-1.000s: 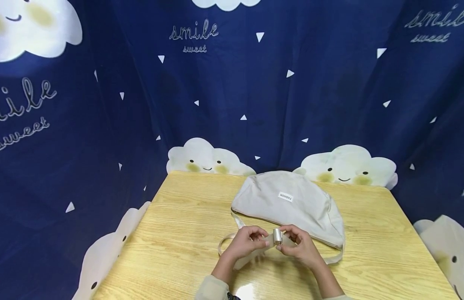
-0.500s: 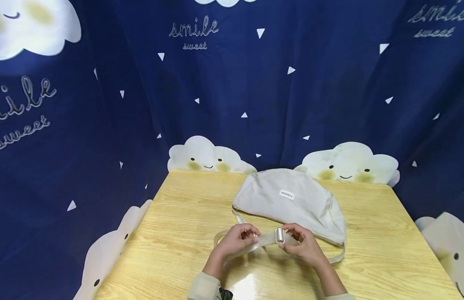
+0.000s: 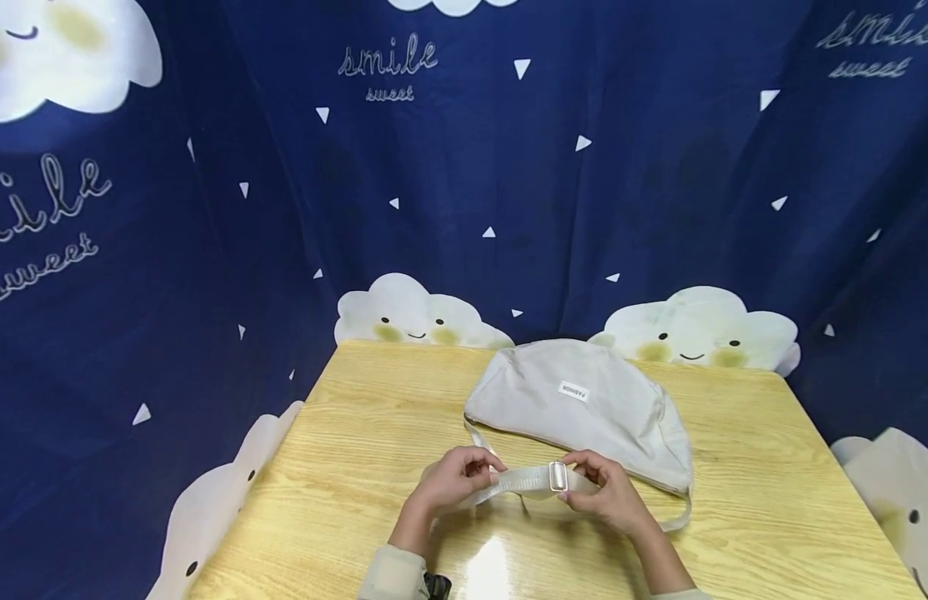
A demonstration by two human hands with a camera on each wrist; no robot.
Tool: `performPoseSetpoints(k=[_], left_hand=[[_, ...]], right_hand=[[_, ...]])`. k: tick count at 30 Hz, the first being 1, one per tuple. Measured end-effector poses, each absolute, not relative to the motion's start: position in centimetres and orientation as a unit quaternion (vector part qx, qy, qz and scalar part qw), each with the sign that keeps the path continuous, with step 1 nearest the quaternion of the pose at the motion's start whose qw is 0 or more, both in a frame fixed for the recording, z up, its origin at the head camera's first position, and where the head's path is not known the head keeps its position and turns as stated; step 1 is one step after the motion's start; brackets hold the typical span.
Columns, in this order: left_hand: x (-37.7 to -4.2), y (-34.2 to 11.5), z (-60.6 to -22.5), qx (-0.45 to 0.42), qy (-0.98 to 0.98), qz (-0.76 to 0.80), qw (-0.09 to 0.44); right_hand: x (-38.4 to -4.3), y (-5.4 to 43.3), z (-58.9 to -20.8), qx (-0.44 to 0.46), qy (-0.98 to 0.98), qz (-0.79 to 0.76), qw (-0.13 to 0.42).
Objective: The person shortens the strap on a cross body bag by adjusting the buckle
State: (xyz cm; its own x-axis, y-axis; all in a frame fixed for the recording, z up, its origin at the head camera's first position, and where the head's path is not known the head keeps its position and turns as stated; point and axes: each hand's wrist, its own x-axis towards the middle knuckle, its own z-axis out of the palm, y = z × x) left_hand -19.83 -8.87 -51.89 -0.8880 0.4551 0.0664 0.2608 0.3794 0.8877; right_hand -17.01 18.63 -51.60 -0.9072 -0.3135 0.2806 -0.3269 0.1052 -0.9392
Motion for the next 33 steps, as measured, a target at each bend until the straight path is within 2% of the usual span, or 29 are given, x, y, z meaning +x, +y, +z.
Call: performPoseSetpoints(k=[12, 16, 24, 33], left_hand=[[-19.0, -5.2, -51.8, 0.26, 0.786, 0.559, 0.044], [-18.7, -4.1, -51.7, 0.263, 0.77, 0.579, 0.051], [-18.8, -3.1, -52.5, 0.261, 0.709, 0.645, 0.117], [-19.0, -3.1, -52.3, 0.283, 0.712, 0.638, 0.081]], right_hand=[[-17.2, 18.3, -51.9, 0.225, -0.721, 0.656, 0.01], [-17.1, 18.3, -51.9, 0.225, -0.719, 0.658, 0.003], [-17.1, 18.3, -52.0, 0.217, -0.718, 0.661, -0.005], [-17.3, 18.7, -52.1, 0.205, -0.724, 0.656, -0.058]])
